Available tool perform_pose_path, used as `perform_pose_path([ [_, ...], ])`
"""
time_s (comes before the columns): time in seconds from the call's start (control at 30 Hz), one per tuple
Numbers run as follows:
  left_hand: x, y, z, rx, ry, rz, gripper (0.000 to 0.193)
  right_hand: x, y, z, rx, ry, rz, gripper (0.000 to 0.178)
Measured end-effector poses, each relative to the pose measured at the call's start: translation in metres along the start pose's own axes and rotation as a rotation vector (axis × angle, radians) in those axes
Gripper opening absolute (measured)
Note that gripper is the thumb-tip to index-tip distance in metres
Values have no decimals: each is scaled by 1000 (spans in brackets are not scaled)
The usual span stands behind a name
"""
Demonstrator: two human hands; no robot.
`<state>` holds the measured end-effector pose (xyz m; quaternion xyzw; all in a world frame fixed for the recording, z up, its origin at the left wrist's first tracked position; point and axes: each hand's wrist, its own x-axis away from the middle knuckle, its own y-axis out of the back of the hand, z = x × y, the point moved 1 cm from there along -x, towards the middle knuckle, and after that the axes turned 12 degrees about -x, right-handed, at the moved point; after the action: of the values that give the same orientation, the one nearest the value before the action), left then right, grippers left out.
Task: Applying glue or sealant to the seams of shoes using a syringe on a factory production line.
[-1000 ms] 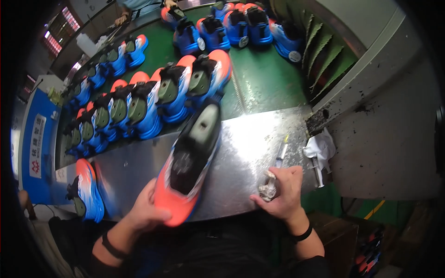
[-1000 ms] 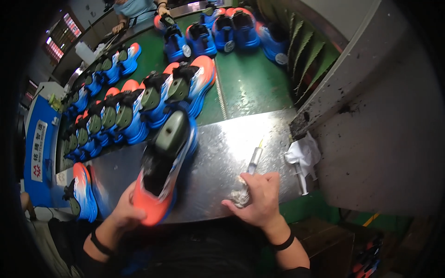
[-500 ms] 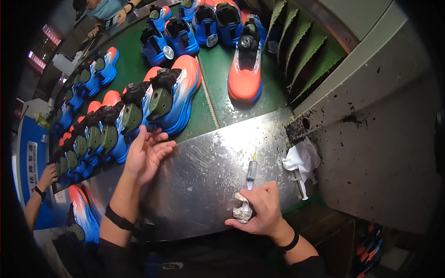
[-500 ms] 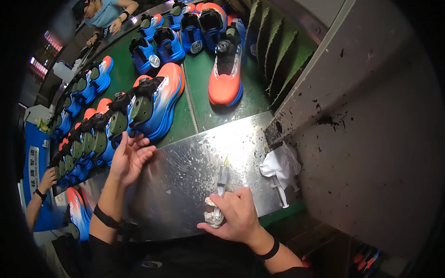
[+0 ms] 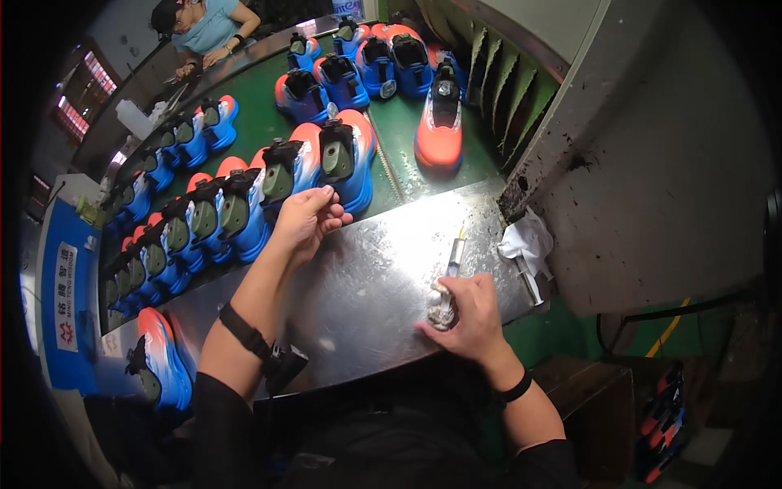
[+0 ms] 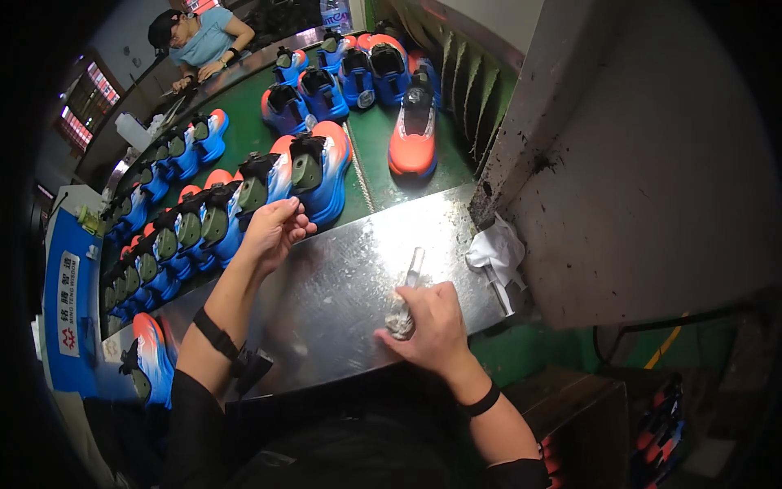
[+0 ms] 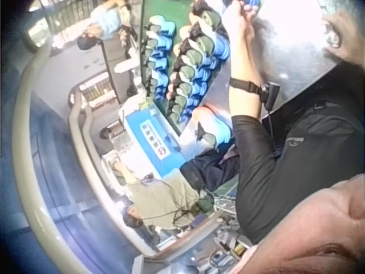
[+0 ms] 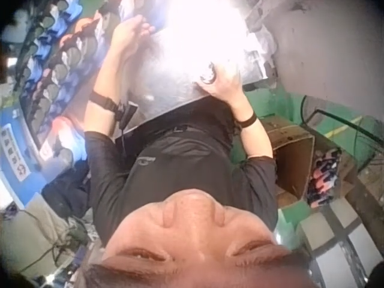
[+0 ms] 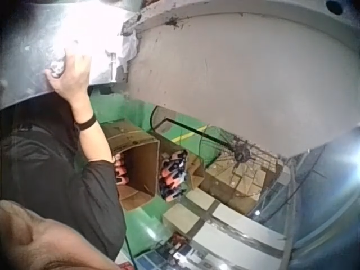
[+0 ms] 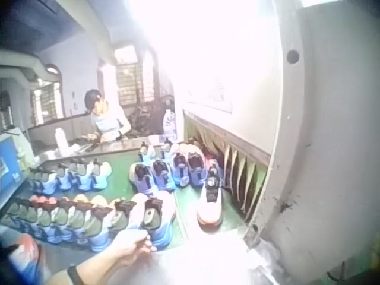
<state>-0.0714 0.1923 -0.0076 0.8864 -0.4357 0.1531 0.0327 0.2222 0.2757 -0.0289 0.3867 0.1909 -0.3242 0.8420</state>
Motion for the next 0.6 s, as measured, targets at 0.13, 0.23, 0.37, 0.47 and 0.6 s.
perform_pose_path([
  [0.13, 50, 8, -28, -70, -87, 35, 24, 4, -2, 0, 15, -24, -23, 62],
  [0.23, 119, 14, -37, -121, -112, 142, 26, 10, 3, -4, 19, -103, -44, 62],
  [0.37, 216, 33, -13, -253, -88, 141, 25, 15, 8, 0, -214, -246, -54, 64],
  [0.47, 237, 23, 16, -592, -147, 287, 22, 16, 12, 12, -279, -278, 65, 65],
  [0.6, 185, 78, 38, -220, -144, 58, 18, 29, 32, 22, -324, -362, 212, 70],
])
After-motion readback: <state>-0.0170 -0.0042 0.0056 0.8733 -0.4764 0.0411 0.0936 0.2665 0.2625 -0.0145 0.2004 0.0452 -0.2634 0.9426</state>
